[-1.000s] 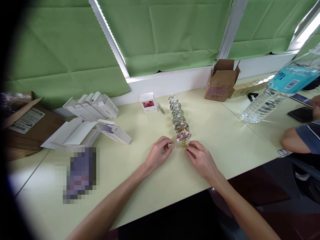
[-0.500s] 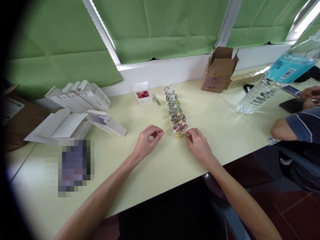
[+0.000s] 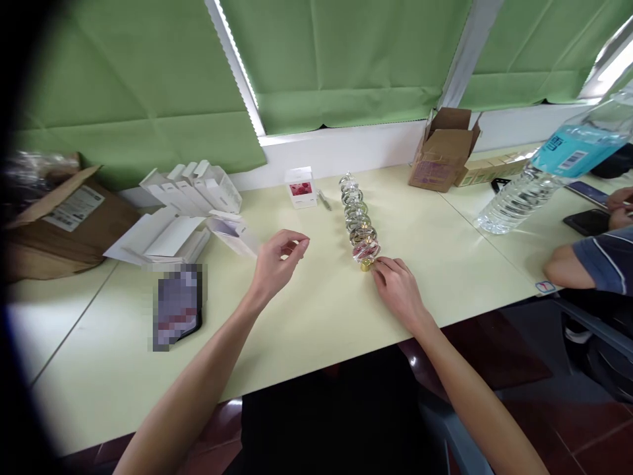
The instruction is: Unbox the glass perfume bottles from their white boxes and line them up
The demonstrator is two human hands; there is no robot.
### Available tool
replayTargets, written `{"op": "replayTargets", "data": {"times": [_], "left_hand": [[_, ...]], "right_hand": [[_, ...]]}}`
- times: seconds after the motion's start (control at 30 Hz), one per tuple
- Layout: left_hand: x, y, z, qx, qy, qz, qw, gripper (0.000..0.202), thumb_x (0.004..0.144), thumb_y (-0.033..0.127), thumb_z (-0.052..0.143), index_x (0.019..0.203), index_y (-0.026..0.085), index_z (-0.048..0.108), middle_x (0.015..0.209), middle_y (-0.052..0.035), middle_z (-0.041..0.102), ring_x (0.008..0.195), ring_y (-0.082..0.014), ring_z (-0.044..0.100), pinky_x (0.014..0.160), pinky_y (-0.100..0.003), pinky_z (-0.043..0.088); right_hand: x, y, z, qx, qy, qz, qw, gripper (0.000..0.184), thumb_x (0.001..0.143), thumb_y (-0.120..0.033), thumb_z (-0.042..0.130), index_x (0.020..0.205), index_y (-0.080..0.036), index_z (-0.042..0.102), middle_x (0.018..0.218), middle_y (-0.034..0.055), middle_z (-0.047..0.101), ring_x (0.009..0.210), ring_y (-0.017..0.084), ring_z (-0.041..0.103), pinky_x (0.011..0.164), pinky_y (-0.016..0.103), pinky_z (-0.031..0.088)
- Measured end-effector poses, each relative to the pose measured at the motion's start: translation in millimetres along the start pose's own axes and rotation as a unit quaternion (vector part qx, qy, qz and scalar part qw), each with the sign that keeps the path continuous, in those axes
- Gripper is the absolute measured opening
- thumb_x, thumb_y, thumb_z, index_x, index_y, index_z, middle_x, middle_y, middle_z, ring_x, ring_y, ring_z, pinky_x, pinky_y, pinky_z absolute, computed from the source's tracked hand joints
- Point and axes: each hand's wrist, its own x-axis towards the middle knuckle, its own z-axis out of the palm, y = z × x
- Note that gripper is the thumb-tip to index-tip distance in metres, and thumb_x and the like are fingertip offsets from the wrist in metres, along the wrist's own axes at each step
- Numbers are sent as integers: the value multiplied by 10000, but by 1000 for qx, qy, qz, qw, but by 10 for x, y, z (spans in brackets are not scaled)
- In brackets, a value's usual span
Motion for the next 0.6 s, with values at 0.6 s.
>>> {"op": "replayTargets", "data": {"times": [0.6], "left_hand": [[-395,-428,-955,140,245,-127,951,839,686,365,824,1394,202,404,1463,-175,405,1238,-280,532,1008,-429,494]], "right_hand": [[-124,97,-34,88,125,-3,988,339,960,-418,509,856,-191,738,978,81,760,779,210,723,697,333,584]]}}
